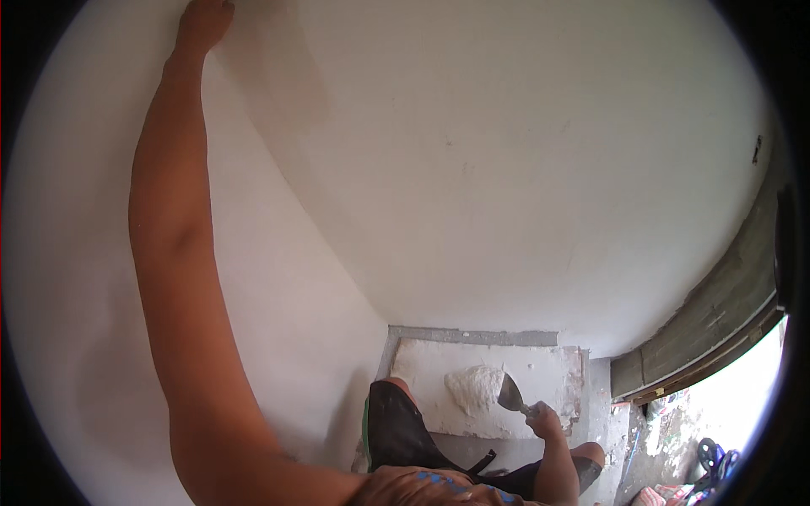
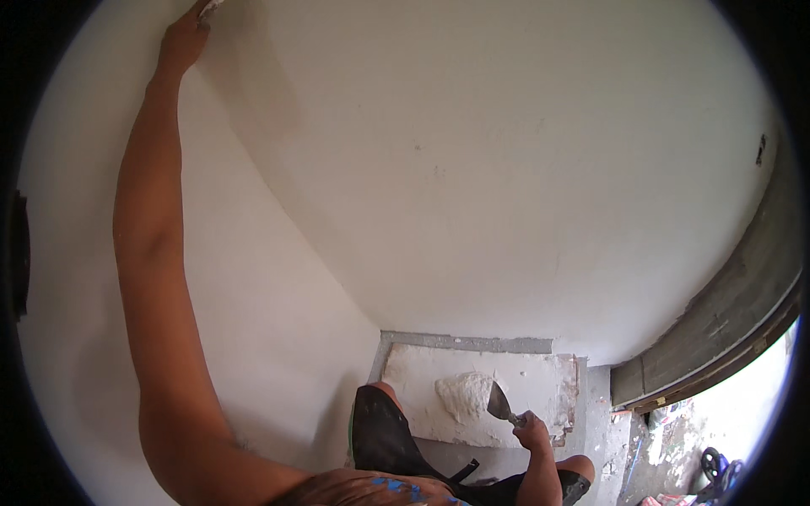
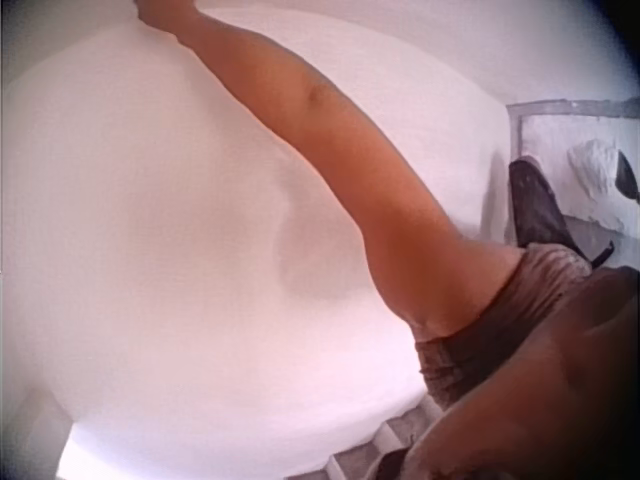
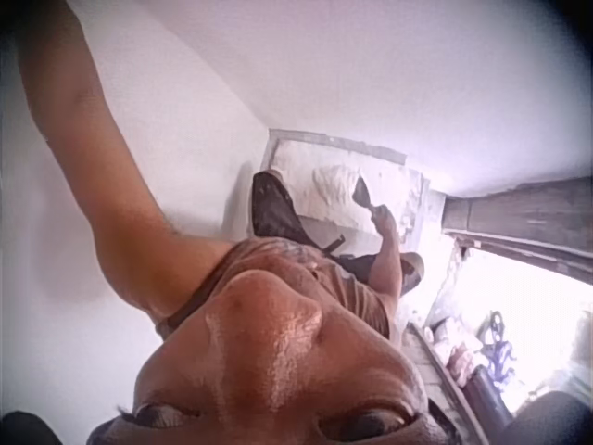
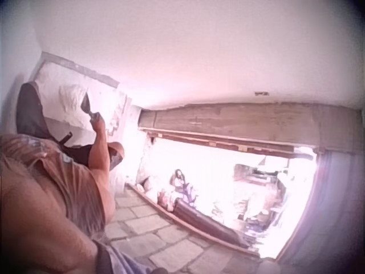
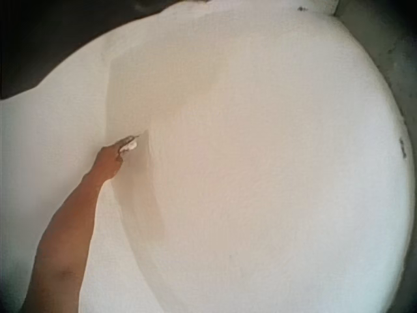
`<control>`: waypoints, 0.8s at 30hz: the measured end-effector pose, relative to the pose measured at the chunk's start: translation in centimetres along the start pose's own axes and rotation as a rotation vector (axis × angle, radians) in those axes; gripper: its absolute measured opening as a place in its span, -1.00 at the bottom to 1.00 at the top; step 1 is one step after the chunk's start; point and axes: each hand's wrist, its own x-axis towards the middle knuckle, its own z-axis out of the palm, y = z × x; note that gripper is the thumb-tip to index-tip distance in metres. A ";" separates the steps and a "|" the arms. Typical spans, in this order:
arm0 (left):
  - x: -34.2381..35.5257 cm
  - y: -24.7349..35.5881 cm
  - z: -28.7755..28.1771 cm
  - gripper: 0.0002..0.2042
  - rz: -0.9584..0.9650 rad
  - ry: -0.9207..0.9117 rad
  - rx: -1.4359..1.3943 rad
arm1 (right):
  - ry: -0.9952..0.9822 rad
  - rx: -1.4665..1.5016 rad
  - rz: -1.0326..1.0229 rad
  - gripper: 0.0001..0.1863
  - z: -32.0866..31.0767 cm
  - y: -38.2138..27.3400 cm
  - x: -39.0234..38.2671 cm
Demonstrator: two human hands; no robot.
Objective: The person is applying plaster to a wall and ceiling using a trowel and a putty knife.
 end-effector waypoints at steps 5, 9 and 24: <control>-4.1 -2.3 6.3 -0.50 0.194 0.137 0.095 | -0.105 -0.006 0.040 -0.57 0.2 -0.3 0.8; -8.3 -8.8 12.1 -0.57 0.424 0.245 0.098 | -0.155 -0.046 -0.051 -0.57 1.3 -0.5 2.9; -3.4 -6.2 -2.0 -0.60 0.155 0.394 0.008 | -0.093 -0.023 -0.112 -0.58 0.3 -1.4 2.8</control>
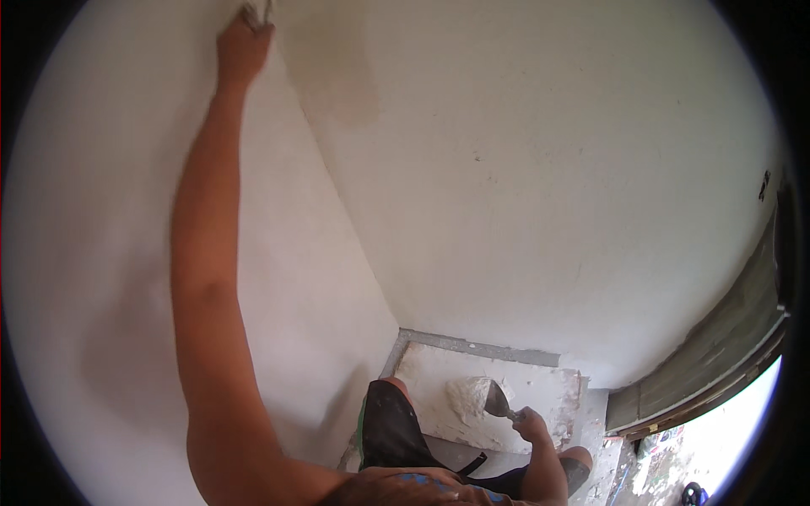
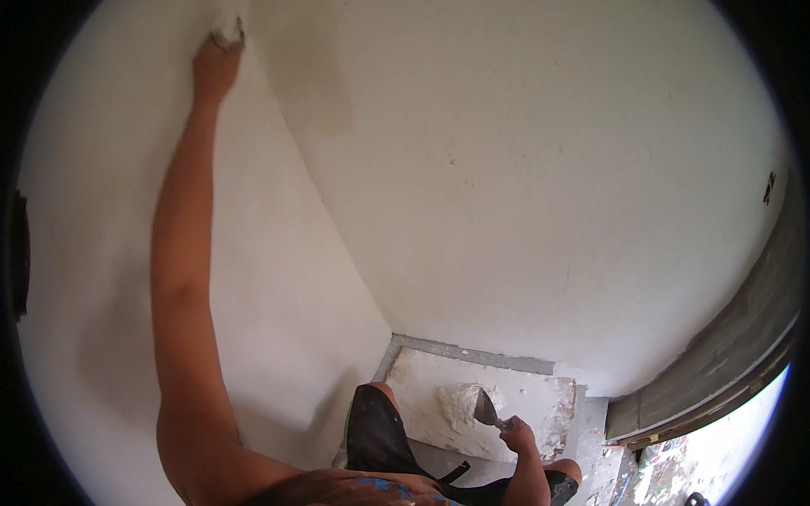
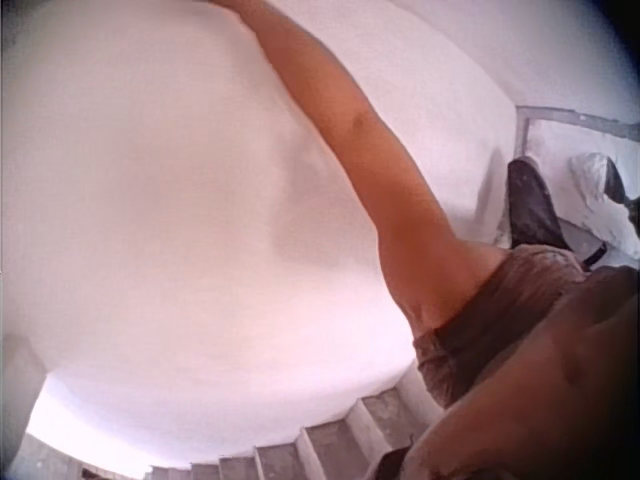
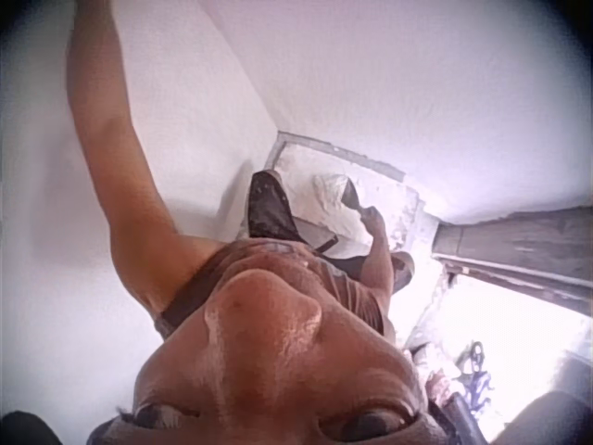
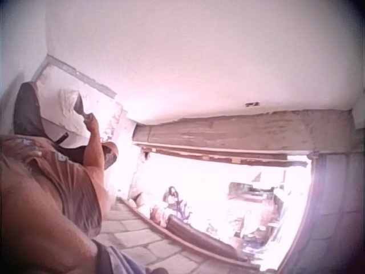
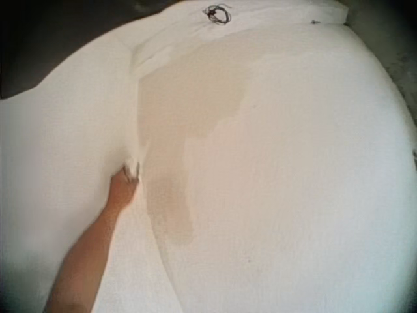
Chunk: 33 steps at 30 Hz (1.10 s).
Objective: The person is applying plaster to a wall and ceiling using a trowel and a putty knife.
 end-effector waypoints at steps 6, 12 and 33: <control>7.8 -1.2 0.3 -0.45 0.073 0.039 -0.001 | 0.076 0.006 0.072 -0.56 1.0 3.4 -1.0; -1.0 8.5 1.9 -0.49 -0.280 -0.438 -0.009 | 0.061 -0.012 0.051 -0.59 0.4 0.5 -1.3; -38.4 5.2 -3.4 -0.70 -0.987 -0.331 -0.994 | 0.205 0.283 -0.149 -0.65 -0.9 -5.5 -1.0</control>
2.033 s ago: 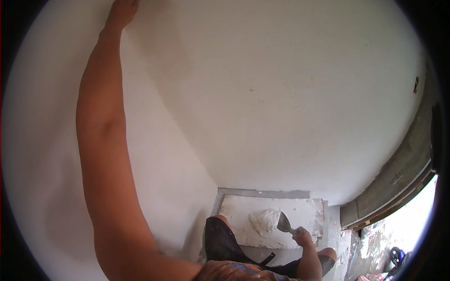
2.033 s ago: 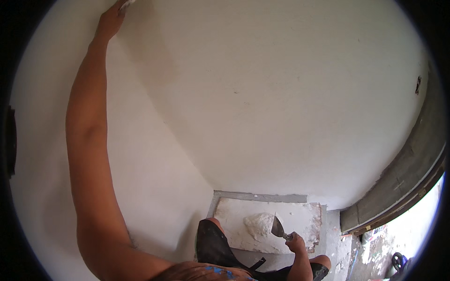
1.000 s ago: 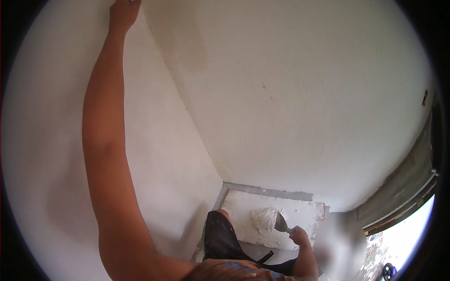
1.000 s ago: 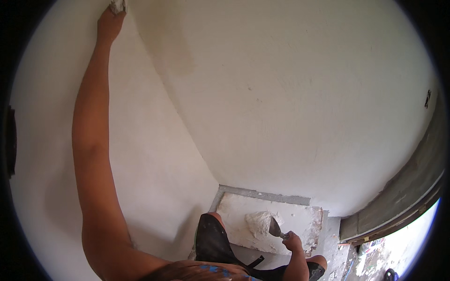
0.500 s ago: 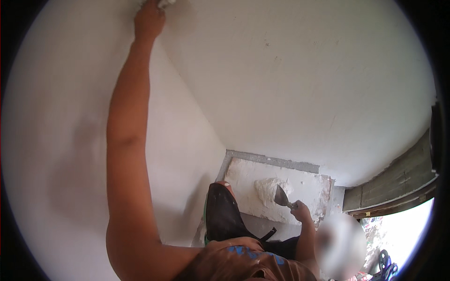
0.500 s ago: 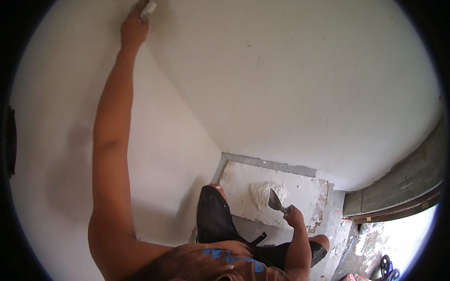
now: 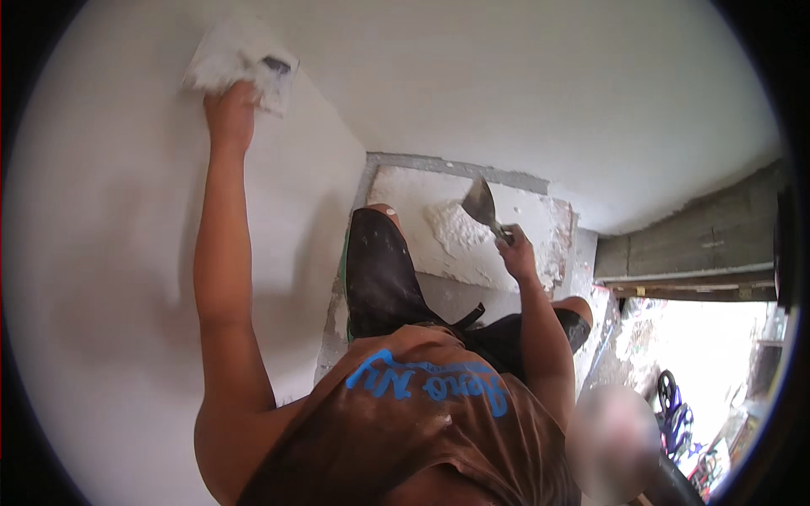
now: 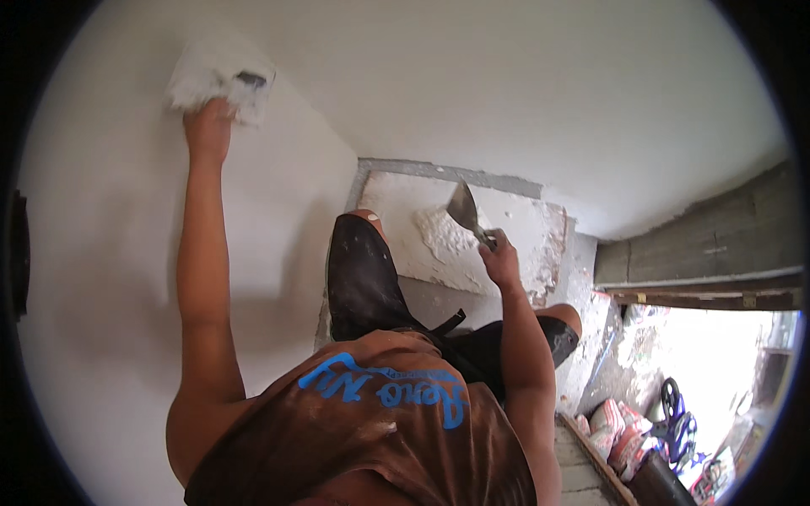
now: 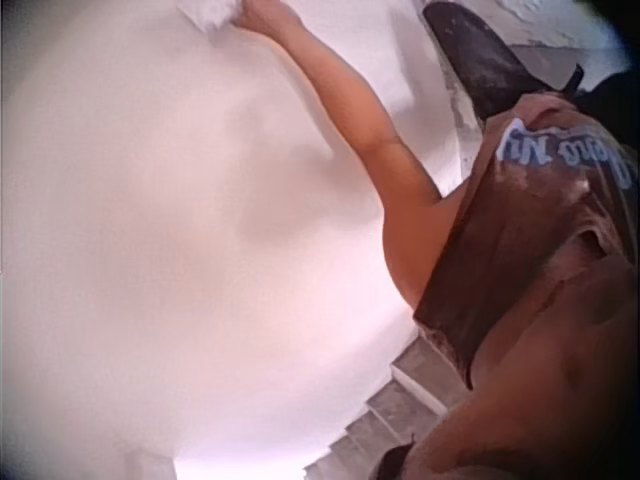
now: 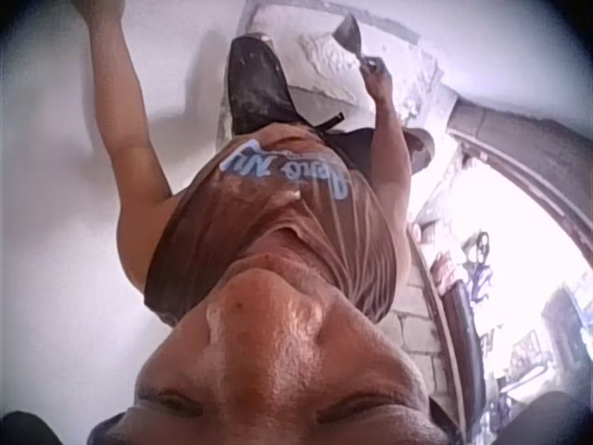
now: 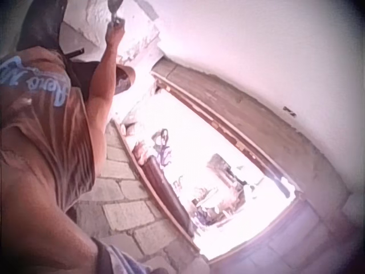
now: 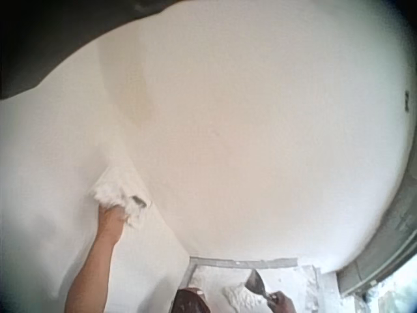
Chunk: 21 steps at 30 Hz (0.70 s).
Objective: The person is applying plaster to a wall and ceiling using a trowel and a putty knife.
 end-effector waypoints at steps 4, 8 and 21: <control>-7.0 -6.0 -3.8 -0.54 -0.449 0.086 -0.518 | -0.144 0.616 0.267 -0.78 2.7 -2.3 -0.6; -14.0 -8.2 -2.5 -0.54 -0.640 0.150 -0.676 | -0.132 0.773 0.446 -0.77 6.9 -1.5 -2.2; -20.6 -13.4 -6.8 -0.51 -0.736 0.214 -0.692 | -0.241 0.936 0.514 -0.65 13.7 -4.8 -5.9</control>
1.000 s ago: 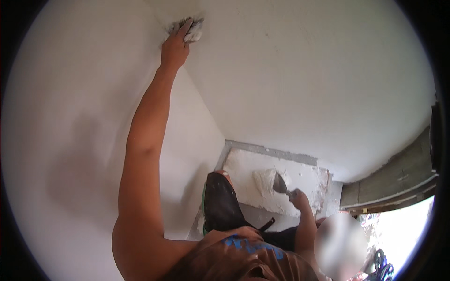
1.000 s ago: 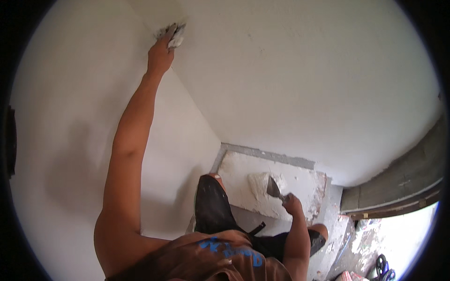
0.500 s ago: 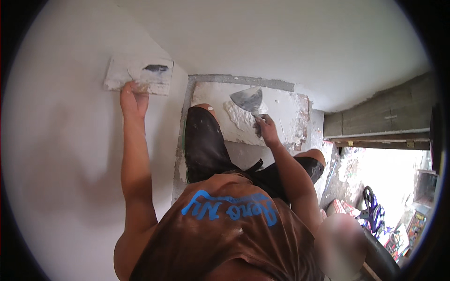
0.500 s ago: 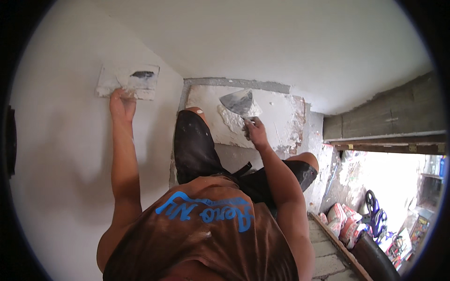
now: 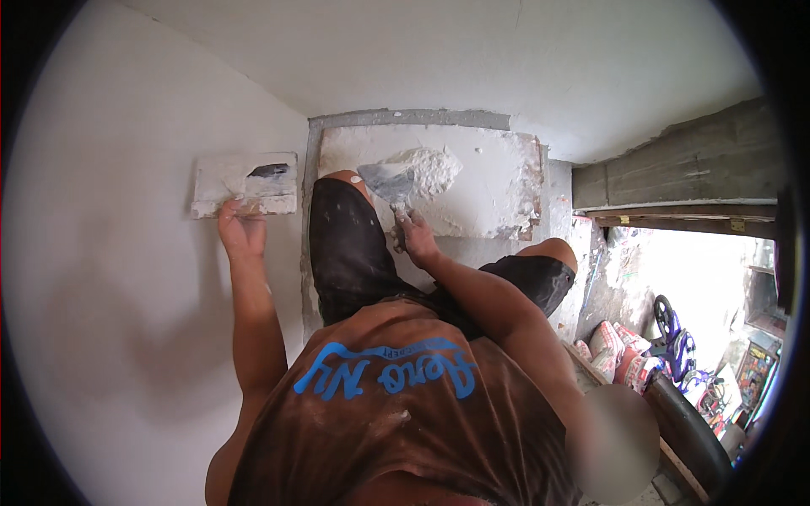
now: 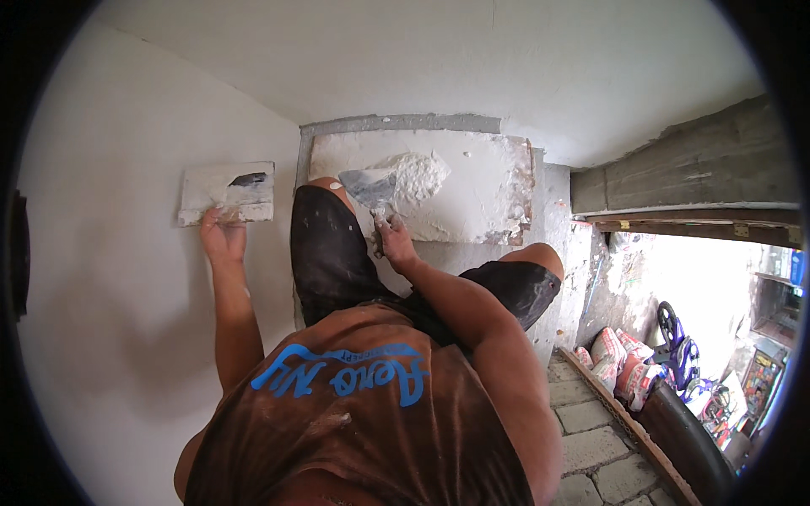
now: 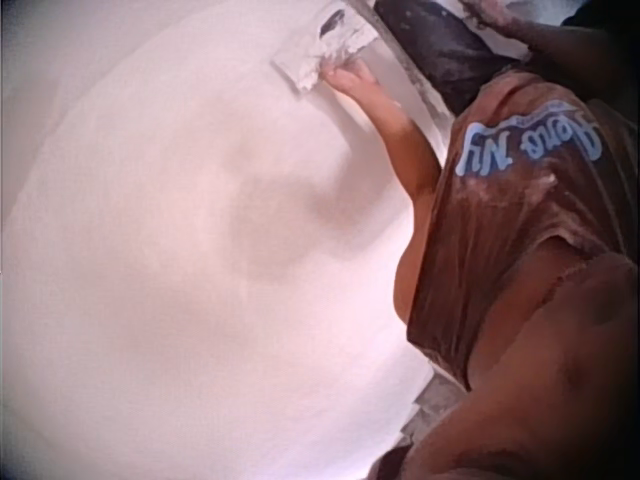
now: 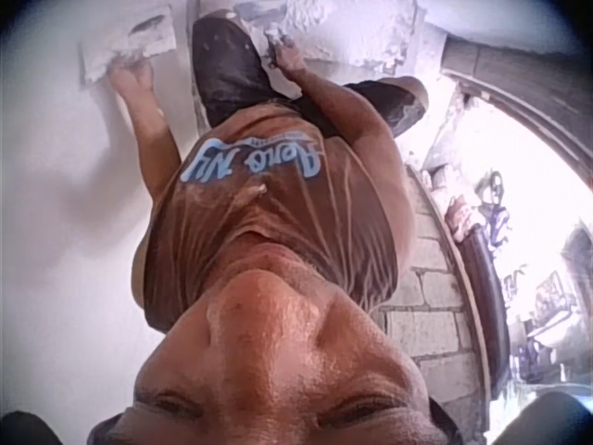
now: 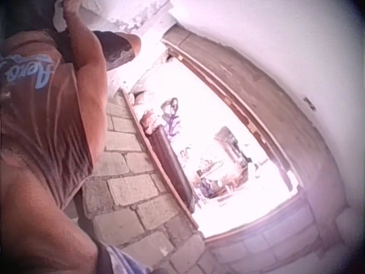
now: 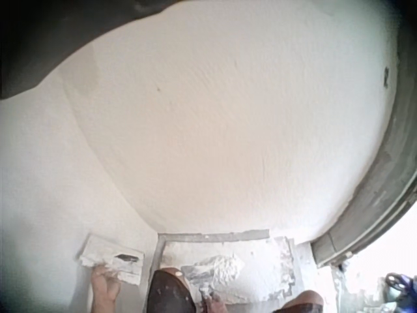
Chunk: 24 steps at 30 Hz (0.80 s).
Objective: The person is applying plaster to a wall and ceiling using a trowel and a putty knife.
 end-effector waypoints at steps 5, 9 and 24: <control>-1.3 -1.3 1.5 -0.51 0.002 0.029 0.034 | 0.077 0.028 -0.001 -0.68 0.6 0.0 -1.1; -1.7 -1.8 2.1 -0.53 -0.002 0.013 0.053 | 0.029 0.082 0.001 -0.69 0.1 1.0 -0.6; -1.6 -2.5 1.2 -0.54 -0.057 0.011 0.029 | 0.032 0.030 -0.056 -0.72 0.5 -0.9 -2.5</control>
